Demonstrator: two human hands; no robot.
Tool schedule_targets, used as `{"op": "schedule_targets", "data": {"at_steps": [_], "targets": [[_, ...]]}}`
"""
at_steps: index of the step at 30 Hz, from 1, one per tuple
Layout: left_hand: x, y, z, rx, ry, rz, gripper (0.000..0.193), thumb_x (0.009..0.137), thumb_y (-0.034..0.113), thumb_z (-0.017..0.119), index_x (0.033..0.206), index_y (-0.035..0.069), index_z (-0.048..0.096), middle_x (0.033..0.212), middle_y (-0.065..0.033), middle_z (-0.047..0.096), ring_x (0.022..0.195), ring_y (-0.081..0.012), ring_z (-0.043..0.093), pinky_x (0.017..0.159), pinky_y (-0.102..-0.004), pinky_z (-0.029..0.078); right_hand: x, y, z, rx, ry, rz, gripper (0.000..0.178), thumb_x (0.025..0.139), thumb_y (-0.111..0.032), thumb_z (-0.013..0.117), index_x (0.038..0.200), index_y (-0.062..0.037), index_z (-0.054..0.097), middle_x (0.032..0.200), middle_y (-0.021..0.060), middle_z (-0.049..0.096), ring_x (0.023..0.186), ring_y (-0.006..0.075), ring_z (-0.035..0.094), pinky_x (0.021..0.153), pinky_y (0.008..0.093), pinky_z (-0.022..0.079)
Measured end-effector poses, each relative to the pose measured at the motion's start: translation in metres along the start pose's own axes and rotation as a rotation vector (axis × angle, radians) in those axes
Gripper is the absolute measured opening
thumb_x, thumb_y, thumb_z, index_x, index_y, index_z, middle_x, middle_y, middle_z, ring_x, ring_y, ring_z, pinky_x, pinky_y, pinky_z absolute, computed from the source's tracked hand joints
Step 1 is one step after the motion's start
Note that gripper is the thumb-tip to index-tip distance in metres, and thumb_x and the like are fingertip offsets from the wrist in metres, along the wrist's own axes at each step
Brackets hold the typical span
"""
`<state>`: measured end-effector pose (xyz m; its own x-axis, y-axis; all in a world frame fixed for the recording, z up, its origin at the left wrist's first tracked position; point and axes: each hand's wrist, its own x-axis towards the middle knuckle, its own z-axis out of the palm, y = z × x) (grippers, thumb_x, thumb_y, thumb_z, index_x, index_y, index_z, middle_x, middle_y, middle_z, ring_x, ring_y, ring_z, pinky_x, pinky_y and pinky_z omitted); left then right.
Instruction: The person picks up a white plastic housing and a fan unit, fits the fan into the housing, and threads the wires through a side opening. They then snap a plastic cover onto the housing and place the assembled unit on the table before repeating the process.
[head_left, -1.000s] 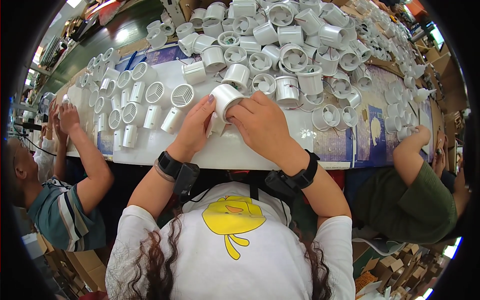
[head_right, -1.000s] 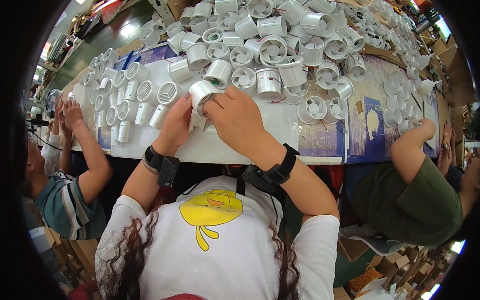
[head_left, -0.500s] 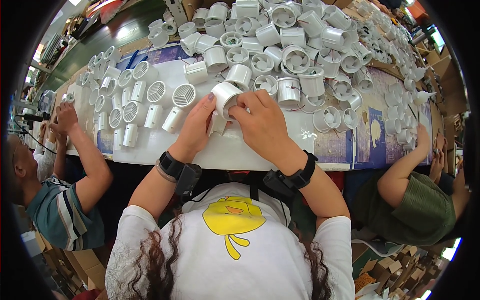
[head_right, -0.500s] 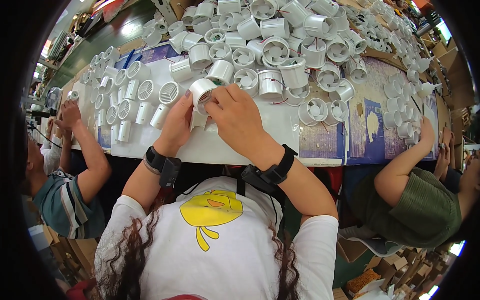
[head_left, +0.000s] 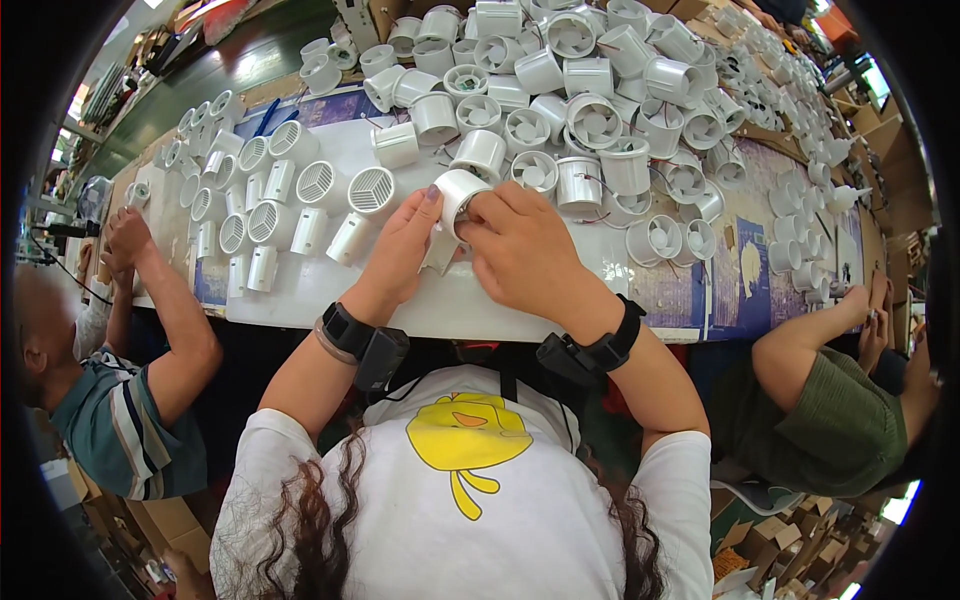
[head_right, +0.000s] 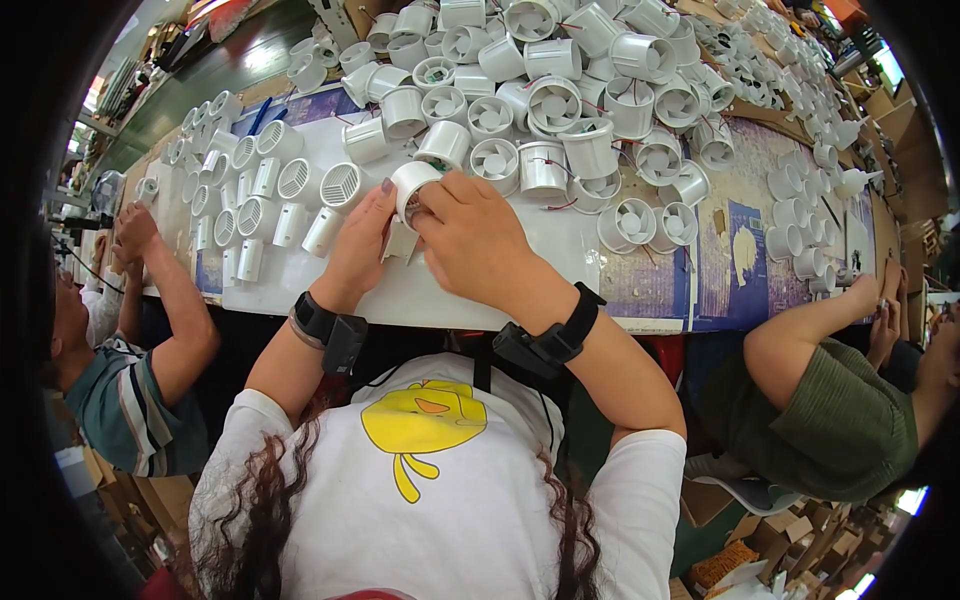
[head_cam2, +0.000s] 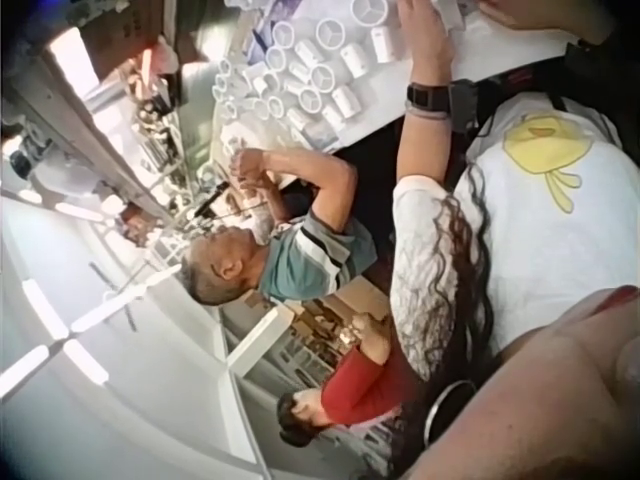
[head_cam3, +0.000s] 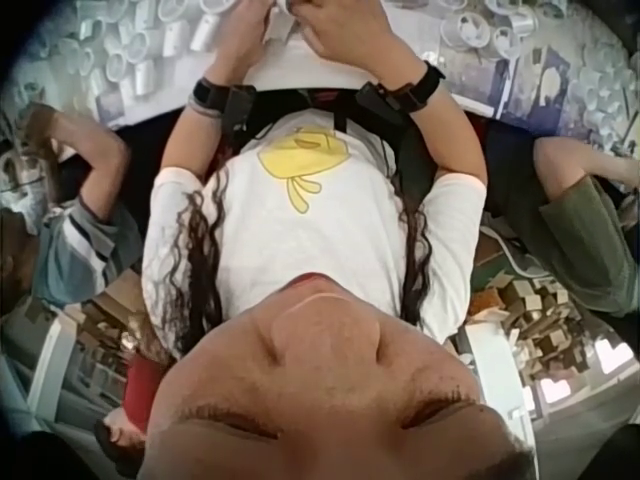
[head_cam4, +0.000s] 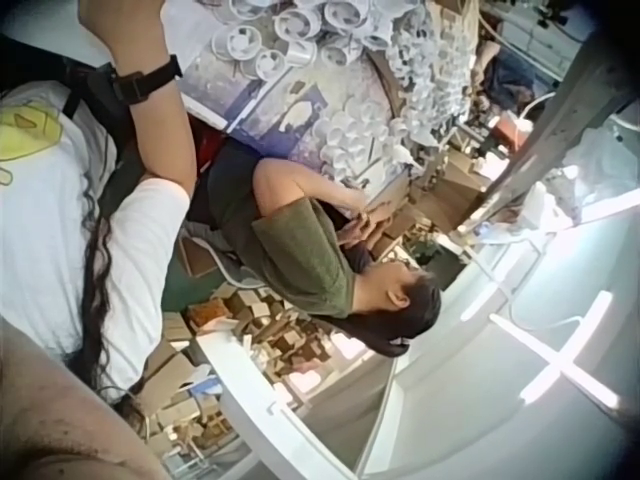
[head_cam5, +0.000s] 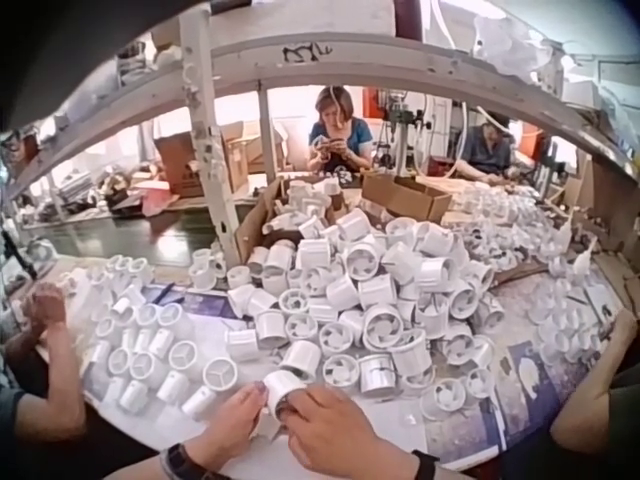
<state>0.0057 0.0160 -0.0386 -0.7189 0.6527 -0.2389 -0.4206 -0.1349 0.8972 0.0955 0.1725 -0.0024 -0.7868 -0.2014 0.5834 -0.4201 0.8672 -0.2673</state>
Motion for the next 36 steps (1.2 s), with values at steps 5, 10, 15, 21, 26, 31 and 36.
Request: {"op": "schedule_targets", "data": {"at_steps": [5, 10, 15, 21, 26, 31, 36], "targets": [[0.002, 0.010, 0.004, -0.067, -0.010, -0.013, 0.035, 0.103, 0.036, 0.041, 0.122, 0.009, 0.051, 0.104, -0.0024, 0.061, 0.089, -0.0103, 0.061, 0.072, -0.0281, 0.055, -0.003, 0.003, -0.006, 0.092, -0.025, 0.045, 0.026, 0.071, -0.004, 0.066, 0.096, -0.0106, 0.070, 0.090, 0.0024, 0.058, 0.084, 0.0225, 0.053, 0.072, 0.0335, 0.045], [0.002, 0.007, -0.004, -0.079, -0.043, -0.027, 0.036, 0.104, 0.031, 0.038, 0.126, 0.005, 0.048, 0.115, -0.0075, 0.059, 0.100, -0.0145, 0.060, 0.086, -0.0298, 0.051, -0.011, 0.009, 0.001, 0.204, 0.048, 0.116, 0.023, 0.072, -0.005, 0.071, 0.094, -0.0132, 0.072, 0.084, 0.0003, 0.063, 0.075, 0.0217, 0.053, 0.066, 0.0326, 0.046], [0.003, 0.005, -0.006, -0.050, -0.074, -0.027, 0.036, 0.104, 0.031, 0.038, 0.127, 0.005, 0.048, 0.115, -0.0074, 0.059, 0.102, -0.0142, 0.059, 0.084, -0.0301, 0.051, -0.009, 0.005, 0.003, 0.270, 0.081, 0.217, 0.021, 0.071, -0.006, 0.074, 0.090, -0.0126, 0.072, 0.082, -0.0003, 0.067, 0.070, 0.0213, 0.053, 0.065, 0.0314, 0.045], [0.004, 0.001, -0.005, -0.046, -0.062, 0.018, 0.035, 0.103, 0.035, 0.042, 0.122, 0.008, 0.050, 0.105, -0.0028, 0.061, 0.092, -0.0100, 0.060, 0.076, -0.0283, 0.055, -0.009, 0.006, 0.004, 0.244, 0.117, 0.163, 0.017, 0.072, -0.006, 0.073, 0.088, -0.0123, 0.072, 0.082, 0.0009, 0.067, 0.071, 0.0219, 0.054, 0.065, 0.0316, 0.045], [0.002, 0.004, -0.002, -0.014, -0.080, 0.035, 0.035, 0.103, 0.034, 0.041, 0.123, 0.007, 0.050, 0.105, -0.0023, 0.060, 0.094, -0.0092, 0.059, 0.077, -0.0270, 0.054, -0.012, 0.003, 0.005, 0.215, 0.131, 0.176, 0.016, 0.072, -0.006, 0.073, 0.086, -0.0120, 0.071, 0.083, 0.0010, 0.065, 0.074, 0.0222, 0.054, 0.065, 0.0320, 0.045], [0.004, 0.000, -0.006, -0.026, -0.057, 0.070, 0.035, 0.103, 0.034, 0.041, 0.123, 0.007, 0.051, 0.104, -0.0005, 0.059, 0.090, -0.0066, 0.057, 0.076, -0.0219, 0.048, -0.013, -0.005, 0.004, 0.167, 0.167, 0.232, 0.015, 0.071, -0.006, 0.073, 0.084, -0.0121, 0.071, 0.089, 0.0014, 0.062, 0.079, 0.0220, 0.054, 0.066, 0.0331, 0.045], [0.003, 0.002, 0.006, -0.083, -0.024, 0.078, 0.034, 0.103, 0.035, 0.042, 0.122, 0.008, 0.052, 0.101, 0.0024, 0.058, 0.085, -0.0031, 0.052, 0.073, -0.0179, 0.042, -0.012, -0.004, 0.002, 0.098, 0.215, 0.245, 0.014, 0.070, -0.006, 0.074, 0.083, -0.0124, 0.070, 0.103, 0.0058, 0.058, 0.094, 0.0250, 0.051, 0.078, 0.0357, 0.043]]}}
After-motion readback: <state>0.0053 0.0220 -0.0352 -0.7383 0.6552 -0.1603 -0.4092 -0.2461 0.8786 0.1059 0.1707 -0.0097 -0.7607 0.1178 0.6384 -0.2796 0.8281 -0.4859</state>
